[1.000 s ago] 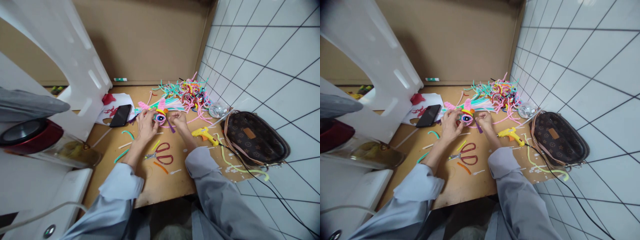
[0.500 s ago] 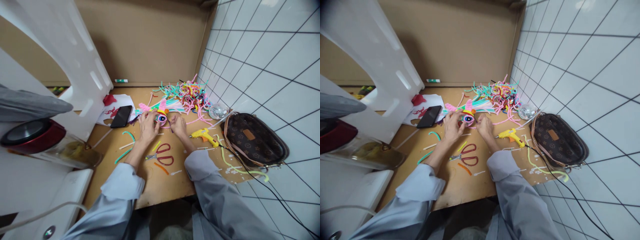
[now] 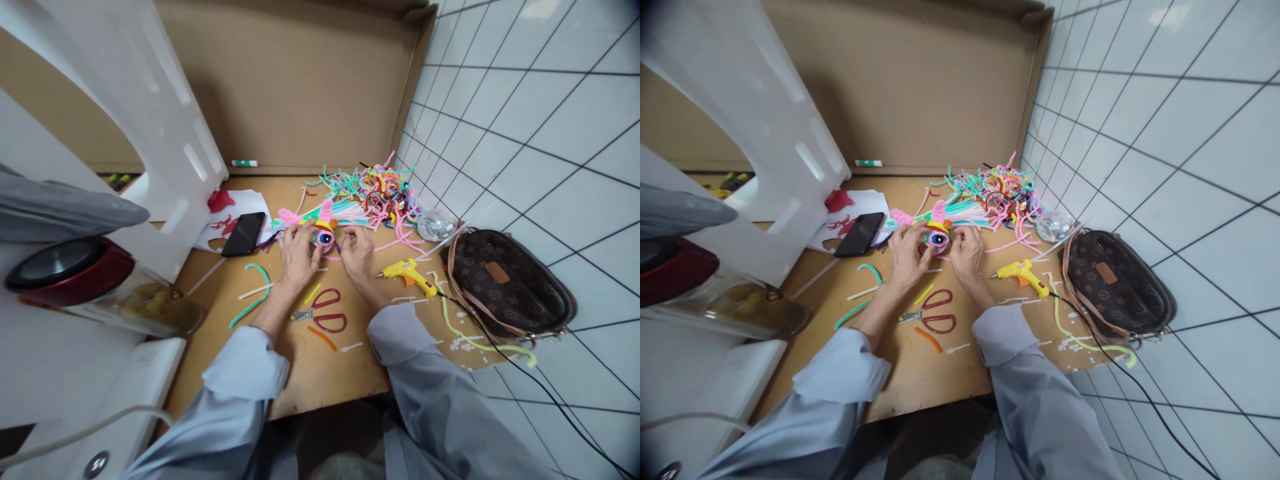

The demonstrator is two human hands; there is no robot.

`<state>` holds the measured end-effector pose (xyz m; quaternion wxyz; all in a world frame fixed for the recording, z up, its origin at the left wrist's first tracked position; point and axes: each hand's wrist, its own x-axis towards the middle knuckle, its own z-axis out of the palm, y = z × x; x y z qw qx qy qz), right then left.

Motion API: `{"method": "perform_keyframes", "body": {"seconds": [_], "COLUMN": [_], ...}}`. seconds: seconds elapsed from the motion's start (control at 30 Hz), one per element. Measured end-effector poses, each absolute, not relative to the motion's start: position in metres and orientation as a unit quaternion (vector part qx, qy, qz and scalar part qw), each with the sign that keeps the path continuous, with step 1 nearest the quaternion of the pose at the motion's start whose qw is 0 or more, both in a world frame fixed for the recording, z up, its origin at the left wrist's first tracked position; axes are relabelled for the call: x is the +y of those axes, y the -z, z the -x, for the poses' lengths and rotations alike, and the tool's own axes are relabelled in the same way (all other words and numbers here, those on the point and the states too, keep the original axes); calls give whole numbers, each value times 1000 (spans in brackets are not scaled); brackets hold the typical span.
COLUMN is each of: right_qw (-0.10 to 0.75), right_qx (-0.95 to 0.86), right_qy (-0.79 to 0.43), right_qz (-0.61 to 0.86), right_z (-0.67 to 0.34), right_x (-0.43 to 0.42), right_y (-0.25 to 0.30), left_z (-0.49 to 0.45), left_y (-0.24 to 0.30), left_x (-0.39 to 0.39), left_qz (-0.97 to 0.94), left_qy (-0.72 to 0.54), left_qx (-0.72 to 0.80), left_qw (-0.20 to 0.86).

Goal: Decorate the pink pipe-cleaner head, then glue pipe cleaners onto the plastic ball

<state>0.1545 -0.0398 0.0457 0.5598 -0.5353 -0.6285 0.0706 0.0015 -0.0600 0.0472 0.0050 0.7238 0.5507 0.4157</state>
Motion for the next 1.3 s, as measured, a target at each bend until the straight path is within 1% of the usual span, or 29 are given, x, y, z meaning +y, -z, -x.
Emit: {"method": "perform_keyframes", "body": {"seconds": [0.1, 0.2, 0.37, 0.47, 0.57, 0.63, 0.7, 0.87, 1.0, 1.17, 1.3], "right_qw": [534, 489, 407, 390, 387, 389, 391, 398, 410, 421, 419], "right_qx": [-686, -751, -797, -803, -801, -797, -797, -795, -793, -795, -795], "right_qy": [-31, 11, 32, 38, 37, 37, 38, 39, 46, 47, 37], "right_qz": [493, 443, 445, 449, 456, 460, 460, 456, 449, 435, 437], "right_z": [-145, -141, -141, -142, -143, -144, -145, -148, -149, -147, -147], "right_x": [-48, -55, -59, -59, -57, -56, -55, -51, -50, -50, -50], "right_y": [-41, -37, -35, -35, -34, -32, -30, -28, -27, -26, -28], "left_z": [-1, -1, -2, 4, 15, 23, 28, 23, 14, 10, 8], "left_y": [-47, -47, -49, -51, -49, -43, -34, -13, -9, -20, -28], "left_x": [-61, -61, -61, -60, -57, -54, -50, -42, -39, -40, -42], "left_qz": [-726, -730, -731, -712, -640, -551, -470, -372, -364, -352, -376], "left_qy": [-415, -418, -433, -476, -545, -603, -640, -670, -667, -652, -640], "left_qx": [548, 540, 527, 515, 542, 575, 592, 541, 516, 483, 467], "left_qw": [4, 6, 21, 3, -3, 43, 135, 345, 396, 466, 481]}}
